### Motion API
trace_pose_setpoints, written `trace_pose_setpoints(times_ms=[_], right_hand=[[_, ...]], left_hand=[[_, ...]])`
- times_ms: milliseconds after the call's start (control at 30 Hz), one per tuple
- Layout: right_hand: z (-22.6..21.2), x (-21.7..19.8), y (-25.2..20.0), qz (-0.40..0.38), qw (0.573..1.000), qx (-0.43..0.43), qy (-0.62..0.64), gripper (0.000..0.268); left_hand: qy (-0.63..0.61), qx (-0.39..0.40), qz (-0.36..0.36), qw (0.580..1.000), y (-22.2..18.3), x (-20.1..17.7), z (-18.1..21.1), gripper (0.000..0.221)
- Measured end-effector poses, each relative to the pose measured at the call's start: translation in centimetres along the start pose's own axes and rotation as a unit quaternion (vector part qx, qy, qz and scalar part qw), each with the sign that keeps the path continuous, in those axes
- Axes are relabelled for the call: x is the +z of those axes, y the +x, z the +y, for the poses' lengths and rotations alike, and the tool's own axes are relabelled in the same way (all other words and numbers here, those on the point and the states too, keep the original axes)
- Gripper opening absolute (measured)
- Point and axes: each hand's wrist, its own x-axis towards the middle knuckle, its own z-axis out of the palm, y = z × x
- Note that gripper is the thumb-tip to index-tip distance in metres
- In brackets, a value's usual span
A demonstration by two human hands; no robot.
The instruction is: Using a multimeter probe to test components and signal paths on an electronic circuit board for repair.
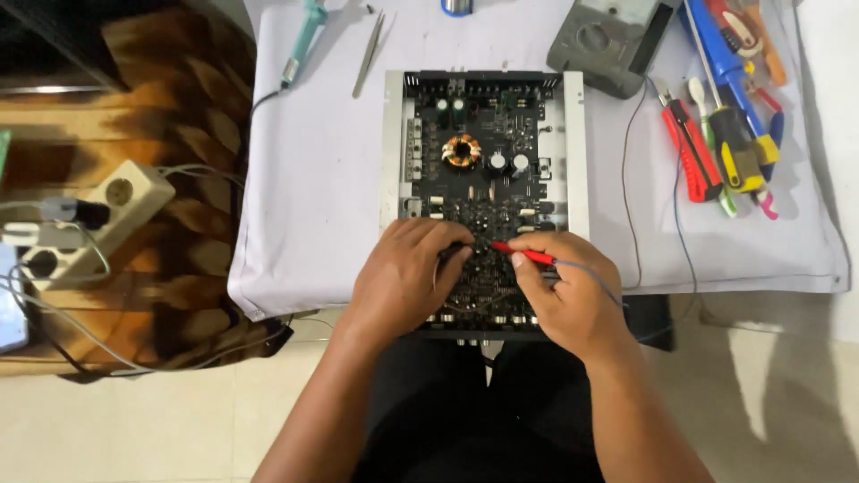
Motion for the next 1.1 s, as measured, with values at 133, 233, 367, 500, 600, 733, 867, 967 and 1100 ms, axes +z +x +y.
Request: trace_pose_setpoints(times_ms=[133,233,367,500,600,733,867,967,1100], right_hand=[[0.2,0.2,-0.8,-0.002,1.000,-0.016,-0.016,0.012],[-0.5,-0.5,-0.7,-0.002,0.999,-0.038,-0.013,0.011],[2.0,0.3,-1.2,-0.053,0.996,-0.030,-0.065,0.018],[0.8,0.3,-1.4,-0.044,0.982,-0.058,-0.173,0.019],[1.5,1.0,-0.1,-0.135,0.954,0.174,-0.202,0.042],[2.7,1.3,-1.3,-0.147,0.951,0.210,-0.171,0.032],[0.5,0.8,-1.4,-0.110,0.958,0.160,-0.212,0.034],[-2.1,0.7,-1.9,-0.093,0.953,0.155,-0.245,0.027],[1.1,1.2,-2.2,-0.060,0.957,0.012,-0.284,0.027]], left_hand=[[0.009,-0.007,-0.019,1.000,-0.5,0.0,0.1,0.015],[-0.009,-0.003,0.004,1.000,-0.8,2.0,-0.5,0.016],[0.003,-0.043,-0.020,0.999,-0.5,2.4,-0.7,0.015],[0.026,-0.031,0.000,0.999,-1.5,2.0,-0.7,0.016],[0.007,-0.008,0.005,1.000,-0.8,1.3,-0.9,0.015],[0.007,-0.040,-0.020,0.999,-1.7,1.5,-0.3,0.015],[-0.006,-0.042,-0.047,0.998,-1.4,1.0,-0.5,0.019],[-0.011,-0.043,-0.023,0.999,-1.7,2.0,-0.5,0.020],[-0.012,-0.034,-0.033,0.999,-1.5,1.5,-1.0,0.017]])
